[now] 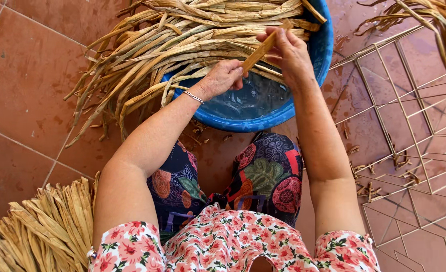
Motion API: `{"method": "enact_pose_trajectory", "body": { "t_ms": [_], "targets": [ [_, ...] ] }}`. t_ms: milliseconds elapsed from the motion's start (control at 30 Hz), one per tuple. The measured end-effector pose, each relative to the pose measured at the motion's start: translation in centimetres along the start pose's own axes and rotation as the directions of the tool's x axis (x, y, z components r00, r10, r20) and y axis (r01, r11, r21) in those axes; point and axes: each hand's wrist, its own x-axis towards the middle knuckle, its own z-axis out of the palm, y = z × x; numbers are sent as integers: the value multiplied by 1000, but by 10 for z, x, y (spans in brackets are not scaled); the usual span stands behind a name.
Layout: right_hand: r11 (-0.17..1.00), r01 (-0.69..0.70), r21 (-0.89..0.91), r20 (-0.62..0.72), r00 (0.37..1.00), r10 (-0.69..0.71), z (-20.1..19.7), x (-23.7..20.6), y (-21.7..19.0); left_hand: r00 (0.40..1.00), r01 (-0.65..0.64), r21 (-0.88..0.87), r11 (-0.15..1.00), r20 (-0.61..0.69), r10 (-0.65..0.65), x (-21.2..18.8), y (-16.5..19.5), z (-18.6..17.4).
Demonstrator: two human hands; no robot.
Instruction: The person sits on a tiled floor and repeatedly picks up dried plant strips from a pile, dips them into a blue basin of water, and places them back into the basin. The person continues this process, gradually filling the basin with soaked strips.
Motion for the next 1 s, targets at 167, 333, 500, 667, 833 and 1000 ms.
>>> {"method": "enact_pose_trajectory", "body": {
  "t_ms": [167, 333, 500, 667, 833, 1000],
  "targets": [
    [955, 61, -291, 124, 992, -25, 40, 7, -22, 985, -172, -268, 948, -37, 169, 7, 25, -2],
    [1000, -1, -30, 157, 988, 6, 79, 11, -44, 955, -286, -417, 863, -200, 220, 15, 52, -8],
    [993, 37, 116, 95, 994, -48, 81, 14, -22, 965, -227, -210, 951, -183, 190, 11, 61, -11],
    [971, 79, 224, -166, 985, -42, 64, 30, 4, 962, -208, -153, 966, -209, 174, 21, 62, 12],
    [788, 133, 601, -323, 942, 87, 52, 47, -4, 974, -134, -55, 989, -190, 121, 33, 55, 36],
    [798, 150, 583, -463, 869, 175, 13, 44, -10, 957, -213, 266, 940, -137, 256, 31, 41, 54]
  ]
}}
